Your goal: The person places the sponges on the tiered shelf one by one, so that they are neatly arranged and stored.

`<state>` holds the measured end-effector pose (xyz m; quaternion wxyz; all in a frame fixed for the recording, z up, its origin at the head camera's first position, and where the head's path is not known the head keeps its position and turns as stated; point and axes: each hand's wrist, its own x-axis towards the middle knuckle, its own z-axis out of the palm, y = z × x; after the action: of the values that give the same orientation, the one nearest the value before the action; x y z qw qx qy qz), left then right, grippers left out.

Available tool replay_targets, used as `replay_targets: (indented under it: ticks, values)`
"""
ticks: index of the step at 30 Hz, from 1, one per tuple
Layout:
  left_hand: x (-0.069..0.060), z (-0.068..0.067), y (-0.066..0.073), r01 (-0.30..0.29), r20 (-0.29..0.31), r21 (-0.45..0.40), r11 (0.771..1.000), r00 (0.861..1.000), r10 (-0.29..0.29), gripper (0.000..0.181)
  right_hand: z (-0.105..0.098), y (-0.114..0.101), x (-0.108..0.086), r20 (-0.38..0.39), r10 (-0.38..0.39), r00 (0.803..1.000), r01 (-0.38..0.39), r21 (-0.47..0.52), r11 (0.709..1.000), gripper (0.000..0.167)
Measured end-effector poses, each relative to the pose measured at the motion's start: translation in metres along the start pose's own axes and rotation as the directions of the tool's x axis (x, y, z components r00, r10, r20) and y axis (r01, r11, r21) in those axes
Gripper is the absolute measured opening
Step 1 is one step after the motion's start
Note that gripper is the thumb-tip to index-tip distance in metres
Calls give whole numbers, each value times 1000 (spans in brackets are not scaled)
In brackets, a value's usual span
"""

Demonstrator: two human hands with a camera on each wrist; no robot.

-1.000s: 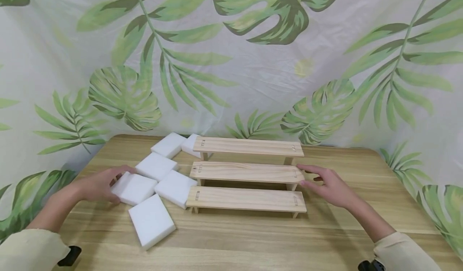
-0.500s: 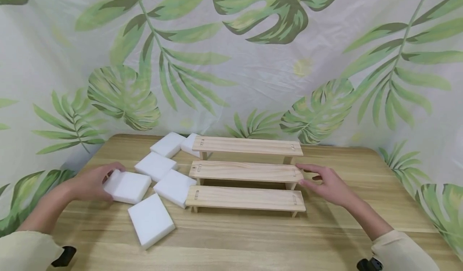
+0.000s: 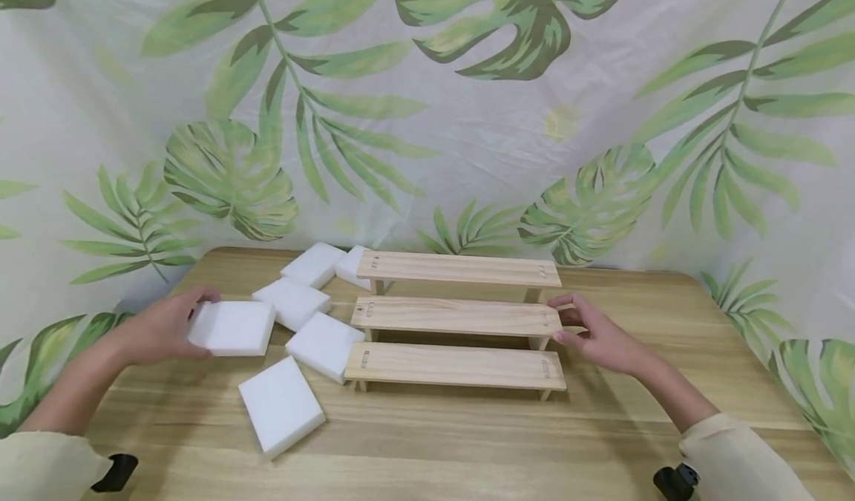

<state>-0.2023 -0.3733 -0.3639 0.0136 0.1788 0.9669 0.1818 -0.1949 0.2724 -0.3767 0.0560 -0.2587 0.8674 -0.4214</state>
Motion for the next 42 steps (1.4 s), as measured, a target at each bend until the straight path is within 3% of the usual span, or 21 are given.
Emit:
replay_targets:
  ticks: [6,15,24,29,35,42]
  values:
    - [0,-9,9,6,12,-18,1000,1000,-6,85,0,1,0,23,7,1000,-8,32,999,41]
    - [-2,-17,14,-8,17,-40,999,1000,8,85,-2,-2,0,13,20,1000,-20,-12,1000,42]
    - [4,-22,28,-76,-49,-47,996,996,74,82,-5,0,2,35,24,999,-24,-2,1000,42]
    - [11,-25,37,-134,-113,-50,990,985,128,78,-4,0,4,53,45,998,-46,10,999,43]
    - [21,-30,48,-198,-215,-50,979,959,183,80,-5,-1,5,57,63,996,-63,1,998,43]
    - [32,-31,68,-233,-241,-93,968,949,205,73,-6,-2,5,68,50,996,-50,1,999,42]
